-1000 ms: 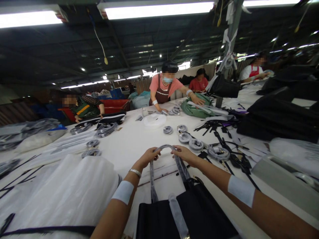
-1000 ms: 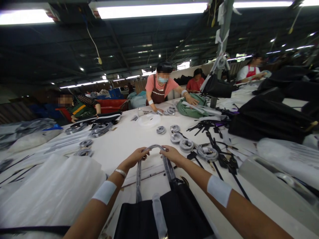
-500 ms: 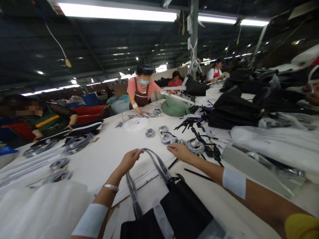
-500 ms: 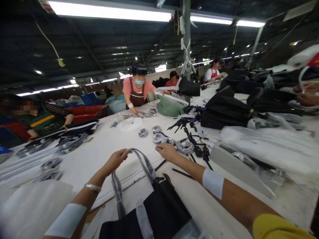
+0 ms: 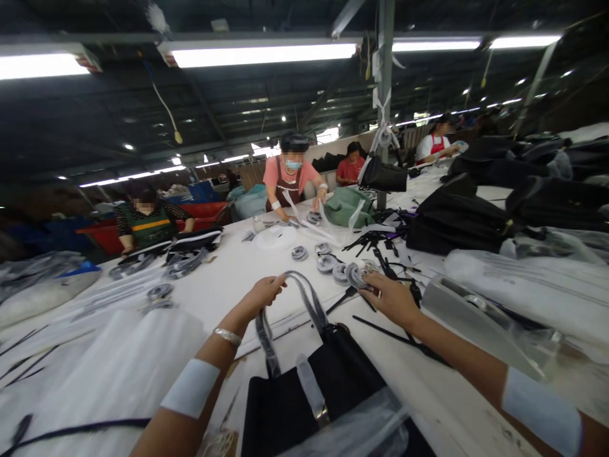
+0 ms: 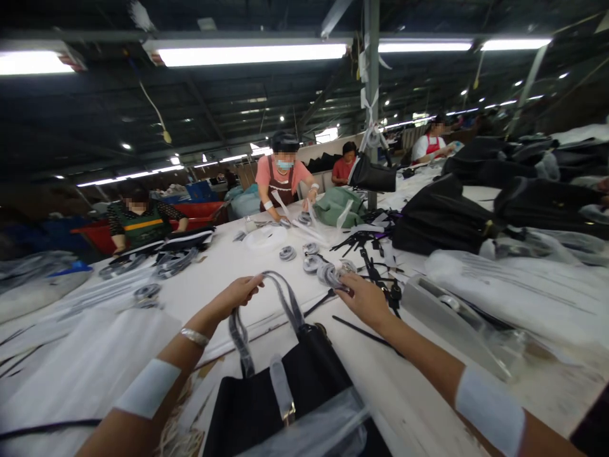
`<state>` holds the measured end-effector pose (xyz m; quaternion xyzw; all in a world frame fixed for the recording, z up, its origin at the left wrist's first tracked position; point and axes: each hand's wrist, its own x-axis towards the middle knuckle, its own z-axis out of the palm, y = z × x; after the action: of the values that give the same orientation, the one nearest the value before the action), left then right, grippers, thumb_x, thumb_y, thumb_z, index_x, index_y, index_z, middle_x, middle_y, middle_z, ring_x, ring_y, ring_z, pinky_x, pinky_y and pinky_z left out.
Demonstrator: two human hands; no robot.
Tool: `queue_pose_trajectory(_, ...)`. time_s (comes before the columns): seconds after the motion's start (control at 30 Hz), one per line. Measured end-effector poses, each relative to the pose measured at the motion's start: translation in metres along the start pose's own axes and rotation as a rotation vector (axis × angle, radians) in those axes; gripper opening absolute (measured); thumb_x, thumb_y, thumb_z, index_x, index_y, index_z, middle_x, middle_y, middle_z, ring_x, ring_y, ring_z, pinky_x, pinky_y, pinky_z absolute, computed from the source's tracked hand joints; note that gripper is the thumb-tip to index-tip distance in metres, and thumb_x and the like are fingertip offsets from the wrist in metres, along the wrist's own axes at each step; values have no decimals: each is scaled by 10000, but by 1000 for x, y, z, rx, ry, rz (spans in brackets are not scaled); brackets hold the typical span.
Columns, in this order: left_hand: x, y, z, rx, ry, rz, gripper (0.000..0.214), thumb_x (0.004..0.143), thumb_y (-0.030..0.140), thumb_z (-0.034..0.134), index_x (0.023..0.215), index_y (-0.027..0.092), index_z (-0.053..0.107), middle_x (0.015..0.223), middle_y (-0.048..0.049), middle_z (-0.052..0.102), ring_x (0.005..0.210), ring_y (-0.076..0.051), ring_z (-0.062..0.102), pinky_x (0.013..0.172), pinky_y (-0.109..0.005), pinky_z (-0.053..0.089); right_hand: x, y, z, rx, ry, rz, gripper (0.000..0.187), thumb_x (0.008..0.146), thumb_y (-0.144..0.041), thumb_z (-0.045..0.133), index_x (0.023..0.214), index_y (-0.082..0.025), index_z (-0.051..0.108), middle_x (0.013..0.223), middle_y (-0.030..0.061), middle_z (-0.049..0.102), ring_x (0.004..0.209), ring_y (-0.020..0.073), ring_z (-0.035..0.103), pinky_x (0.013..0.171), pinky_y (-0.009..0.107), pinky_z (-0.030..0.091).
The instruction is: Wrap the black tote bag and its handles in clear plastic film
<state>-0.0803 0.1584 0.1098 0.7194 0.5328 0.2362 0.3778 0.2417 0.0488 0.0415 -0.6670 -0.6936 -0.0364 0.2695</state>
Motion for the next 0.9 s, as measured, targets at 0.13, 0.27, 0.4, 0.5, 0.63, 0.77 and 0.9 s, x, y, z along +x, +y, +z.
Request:
queue_pose_trajectory(0.13,-31,25,-8,-112,-76,16,643,772,729,524,999,139,643,734,22,475,533,-79,329,508,-227,303,-36,-75,-24,234,60,-240,200,914,-312,592,1093,-232,630,1184,32,661,952,179,660,782,247,477)
queue_pose_trajectory(0.27,-68,49,-5,-300,-105,36,597,773,719,539,872,135,608,708,26,464,535,-76,319,510,-225,300,-58,-128,-27,180,13,-342,178,906,-265,581,1072,-239,640,1160,32,674,946,188,660,734,252,458)
queue_pose_trajectory(0.4,-104,59,2,-380,-77,61,476,754,628,641,795,157,580,678,35,474,564,-87,377,526,-218,323,-63,-151,-21,87,3,-373,127,907,-267,584,1016,-231,638,1071,19,696,814,186,664,649,259,423)
queue_pose_trajectory(0.5,-125,59,5,-367,-69,76,436,732,580,692,801,155,623,640,42,480,563,-90,383,522,-217,319,-65,-161,-16,56,27,-392,111,922,-271,567,1000,-225,632,1049,21,699,793,191,661,630,263,406)
queue_pose_trajectory(0.63,-145,60,6,-363,-70,91,450,708,568,721,794,128,682,605,28,537,554,-92,402,521,-225,315,-68,-171,-10,50,23,-414,145,952,-242,514,1032,-218,632,1076,46,693,798,190,663,641,266,416)
queue_pose_trajectory(0.77,-158,59,6,-405,-65,83,456,696,540,744,875,121,736,739,-36,691,668,-153,567,648,-267,445,-71,-179,-5,79,-17,-437,177,955,-222,503,1061,-205,643,1100,72,689,842,193,669,684,267,445)
queue_pose_trajectory(0.9,-163,56,6,-430,-42,80,461,704,516,754,952,128,757,848,-74,749,810,-215,652,774,-322,506,-76,-185,-3,108,-36,-442,175,940,-225,522,1058,-204,649,1086,68,695,850,197,671,697,264,456)
